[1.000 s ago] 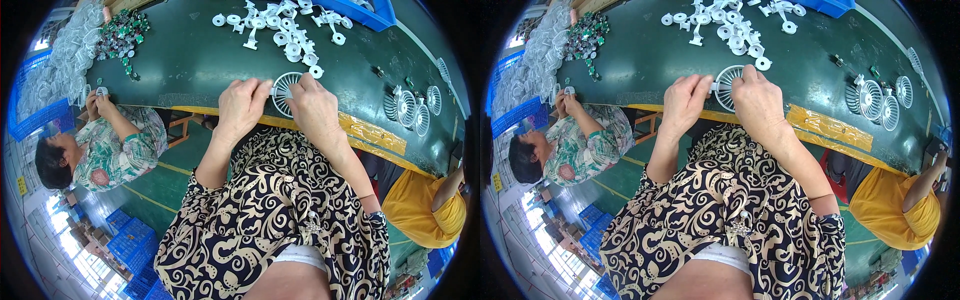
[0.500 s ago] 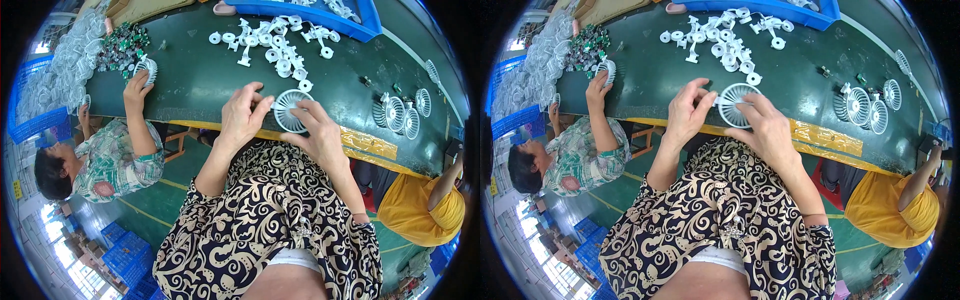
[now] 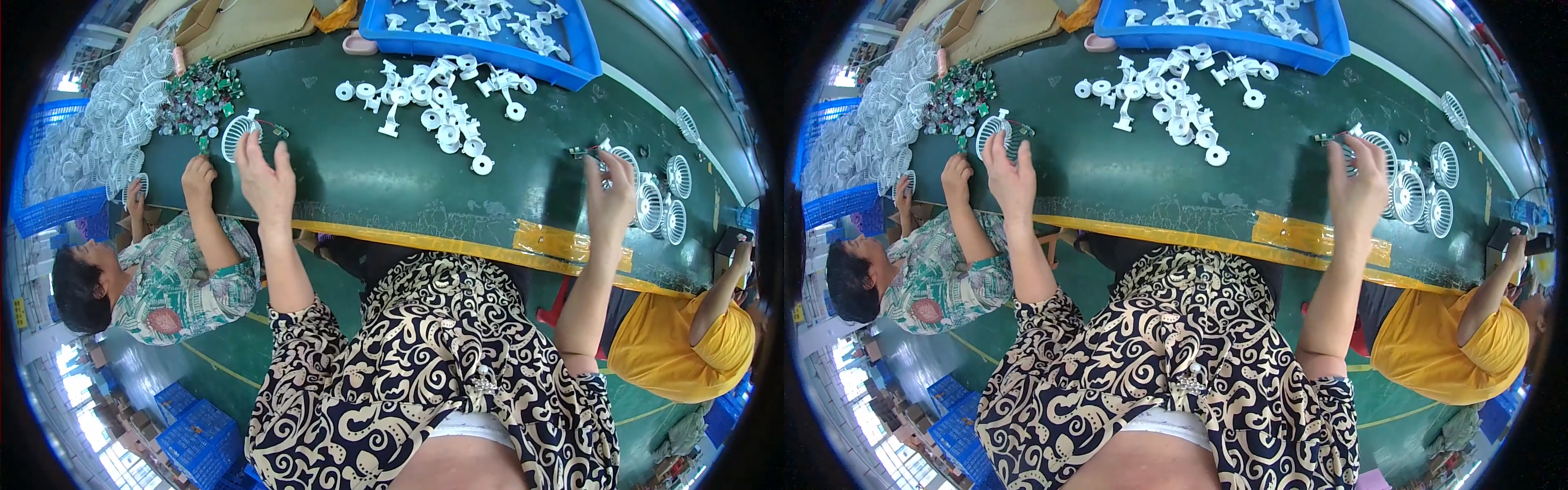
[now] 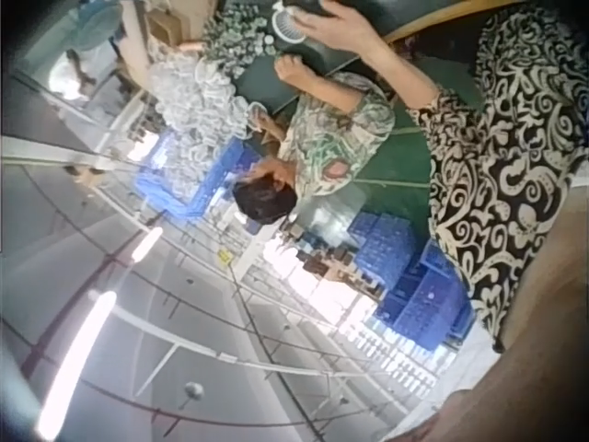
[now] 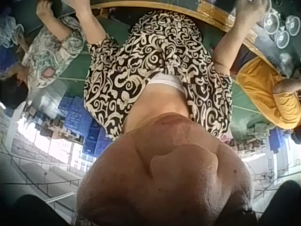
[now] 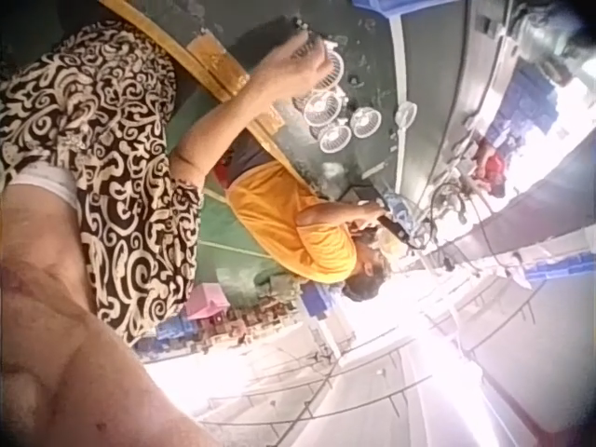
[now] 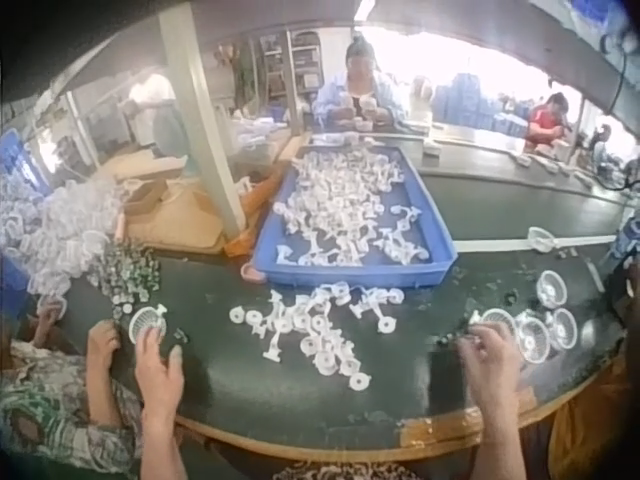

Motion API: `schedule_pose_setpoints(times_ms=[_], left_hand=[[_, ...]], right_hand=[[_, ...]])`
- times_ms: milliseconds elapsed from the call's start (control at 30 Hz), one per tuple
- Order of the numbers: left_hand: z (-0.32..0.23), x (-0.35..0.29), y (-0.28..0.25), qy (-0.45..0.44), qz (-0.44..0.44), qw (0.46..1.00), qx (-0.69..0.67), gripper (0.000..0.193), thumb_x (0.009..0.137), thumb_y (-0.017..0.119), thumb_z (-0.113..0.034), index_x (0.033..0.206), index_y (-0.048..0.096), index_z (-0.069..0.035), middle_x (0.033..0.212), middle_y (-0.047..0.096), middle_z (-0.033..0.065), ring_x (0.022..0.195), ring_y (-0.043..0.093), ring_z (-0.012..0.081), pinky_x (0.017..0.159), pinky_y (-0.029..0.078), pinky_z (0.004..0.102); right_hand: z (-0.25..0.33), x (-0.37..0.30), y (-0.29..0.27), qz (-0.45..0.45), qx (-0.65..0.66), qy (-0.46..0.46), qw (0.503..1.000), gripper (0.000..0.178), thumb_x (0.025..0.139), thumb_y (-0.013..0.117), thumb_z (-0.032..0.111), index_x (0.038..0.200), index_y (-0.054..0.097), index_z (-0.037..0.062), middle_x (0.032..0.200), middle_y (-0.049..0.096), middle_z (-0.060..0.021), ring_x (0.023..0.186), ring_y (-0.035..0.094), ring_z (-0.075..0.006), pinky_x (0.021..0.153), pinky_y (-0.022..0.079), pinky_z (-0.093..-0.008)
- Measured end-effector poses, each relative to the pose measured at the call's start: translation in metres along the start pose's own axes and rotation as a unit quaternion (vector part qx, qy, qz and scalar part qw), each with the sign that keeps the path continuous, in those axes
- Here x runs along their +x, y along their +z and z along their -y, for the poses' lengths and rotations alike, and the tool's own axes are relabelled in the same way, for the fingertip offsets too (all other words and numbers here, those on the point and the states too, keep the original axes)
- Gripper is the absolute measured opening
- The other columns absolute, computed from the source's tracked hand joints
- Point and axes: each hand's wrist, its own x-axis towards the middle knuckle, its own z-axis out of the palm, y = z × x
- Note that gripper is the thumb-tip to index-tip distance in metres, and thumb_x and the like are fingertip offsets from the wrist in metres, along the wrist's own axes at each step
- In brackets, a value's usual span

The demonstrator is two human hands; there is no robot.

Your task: The person assembles small fan components by hand, attaching plastic brackets and connectors onto fan guards and placing the assembled parts on the table.

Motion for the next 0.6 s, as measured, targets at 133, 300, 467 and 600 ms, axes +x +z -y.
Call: schedule_pose_setpoints(times_ms=[133, 300, 467, 600], left_hand=[[0.029, 0.008, -0.002, -0.052, 0.094, 0.994, 0.023, 0.051, 0.097, 0.062, -0.032, 0.134, 0.055, 0.003, 0.128, 0.06, 0.0278, 0.118, 0.06, 0.0426, 0.098, 0.049, 0.0467], [-0.014, -0.006, -0.025, -0.166, 0.207, 0.963, -0.053, 0.062, 0.094, 0.066, -0.033, 0.138, 0.051, 0.007, 0.129, 0.062, 0.032, 0.119, 0.061, 0.0455, 0.101, 0.048, 0.0458], [-0.089, -0.057, -0.03, -0.242, 0.275, 0.859, -0.357, 0.09, 0.093, 0.073, -0.025, 0.16, 0.016, -0.004, 0.153, 0.041, 0.0302, 0.083, 0.07, 0.0151, 0.06, 0.055, 0.0245], [-0.149, -0.075, -0.046, -0.181, 0.363, 0.791, -0.458, 0.093, 0.091, 0.074, -0.026, 0.156, 0.016, 0.008, 0.151, 0.045, 0.0301, 0.075, 0.067, 0.0144, 0.069, 0.056, 0.0268]], right_hand=[[0.038, 0.015, 0.038, 0.066, 0.092, -0.041, 0.993, 0.027, 0.088, 0.077, 0.021, 0.109, 0.073, 0.0047, 0.11, 0.07, -0.011, 0.072, 0.068, -0.0223, 0.069, 0.055, -0.0343], [0.043, 0.045, 0.088, 0.066, 0.1, -0.083, 0.989, 0.03, 0.091, 0.065, 0.01, 0.121, 0.068, 0.0078, 0.125, 0.067, -0.0103, 0.097, 0.069, -0.0349, 0.084, 0.055, -0.0424], [0.038, 0.059, 0.103, 0.082, 0.077, -0.107, 0.988, 0.039, 0.091, 0.066, 0.009, 0.129, 0.065, 0.0124, 0.118, 0.068, -0.0102, 0.079, 0.065, -0.0266, 0.078, 0.055, -0.037], [0.028, 0.053, 0.109, 0.048, 0.091, -0.102, 0.989, 0.036, 0.091, 0.068, 0.008, 0.127, 0.067, 0.01, 0.102, 0.07, -0.0077, 0.072, 0.063, -0.0184, 0.072, 0.054, -0.0321]])
